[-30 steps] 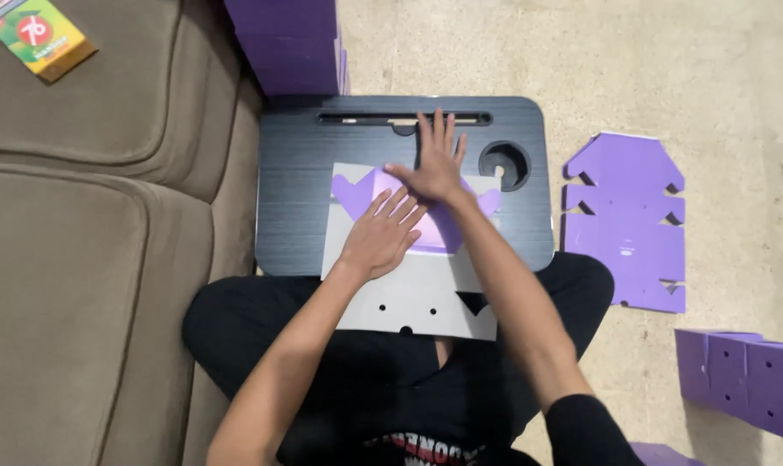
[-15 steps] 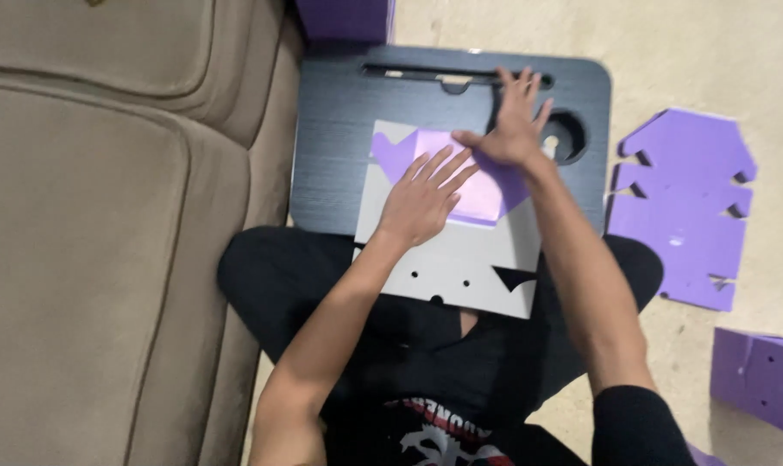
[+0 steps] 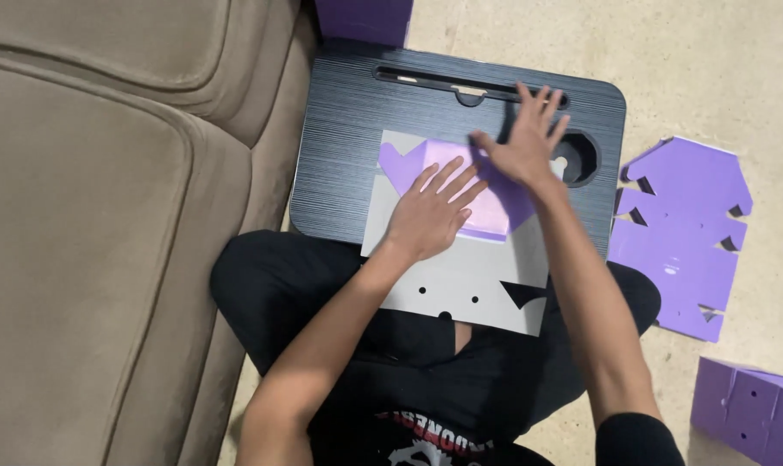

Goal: The person assembles a flat purple cardboard box by folding and interlocking its tabs. They press down on the creases, fold the side flaps, and lock the tabs to form a three-dimensional box.

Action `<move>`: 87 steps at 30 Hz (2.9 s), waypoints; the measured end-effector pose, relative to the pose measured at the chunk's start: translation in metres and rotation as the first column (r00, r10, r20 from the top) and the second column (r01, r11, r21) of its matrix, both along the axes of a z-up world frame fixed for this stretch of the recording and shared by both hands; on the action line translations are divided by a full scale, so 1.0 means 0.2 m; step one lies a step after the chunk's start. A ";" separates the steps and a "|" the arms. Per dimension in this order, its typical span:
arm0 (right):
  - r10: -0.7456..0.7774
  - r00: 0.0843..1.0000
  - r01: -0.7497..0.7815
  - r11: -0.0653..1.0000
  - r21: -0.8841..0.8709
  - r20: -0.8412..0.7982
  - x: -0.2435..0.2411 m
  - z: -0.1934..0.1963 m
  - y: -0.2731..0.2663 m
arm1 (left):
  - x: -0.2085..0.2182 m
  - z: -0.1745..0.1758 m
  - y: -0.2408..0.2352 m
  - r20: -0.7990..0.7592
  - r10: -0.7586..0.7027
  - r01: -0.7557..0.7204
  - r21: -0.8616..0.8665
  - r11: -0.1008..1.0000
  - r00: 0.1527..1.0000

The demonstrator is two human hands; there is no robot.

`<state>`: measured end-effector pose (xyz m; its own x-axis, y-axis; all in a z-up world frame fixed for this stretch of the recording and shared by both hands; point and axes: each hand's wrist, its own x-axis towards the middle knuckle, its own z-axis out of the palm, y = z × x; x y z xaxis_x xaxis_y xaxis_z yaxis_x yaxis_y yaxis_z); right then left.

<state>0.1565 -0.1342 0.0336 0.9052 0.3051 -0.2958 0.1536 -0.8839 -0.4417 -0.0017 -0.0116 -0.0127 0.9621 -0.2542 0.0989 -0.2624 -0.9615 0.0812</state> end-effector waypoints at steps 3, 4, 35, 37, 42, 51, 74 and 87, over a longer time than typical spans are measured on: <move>0.041 0.998 -0.044 0.996 0.078 0.038 -0.07 0.00 0.17 | 0.00 -0.02 0.00 0.066 0.006 -0.002 -0.060 0.998 0.998; 0.105 0.989 -0.114 0.990 0.081 0.103 -0.08 -0.03 0.21 | 0.00 -0.01 0.00 0.084 0.009 -0.003 -0.076 0.997 0.996; 0.033 0.999 -0.032 0.996 0.079 -0.009 -0.02 0.06 -0.29 | -0.04 0.31 -0.02 -0.211 0.121 -0.164 -0.200 0.966 0.970; 0.039 0.999 -0.039 0.996 0.084 0.002 -0.01 0.03 -0.29 | -0.02 0.26 -0.01 -0.195 0.184 -0.231 -0.259 0.938 0.963; 0.025 1.000 -0.026 0.995 0.095 0.011 0.01 -0.02 -0.28 | 0.01 0.21 -0.01 -0.207 0.243 -0.305 -0.357 0.883 0.948; -0.082 0.996 0.082 0.997 0.009 0.047 -0.12 0.09 -0.06 | 0.01 0.24 0.08 -0.280 0.232 -0.275 -0.128 0.953 0.932; 0.004 0.969 -0.006 1.000 0.004 0.247 -0.10 0.03 -0.05 | -0.01 0.37 0.05 -0.360 0.318 -0.393 -0.157 0.906 0.877; 0.001 0.993 -0.005 0.999 0.032 0.117 -0.08 0.11 -0.09 | -0.02 0.38 0.06 -0.398 0.328 -0.417 -0.160 0.895 0.857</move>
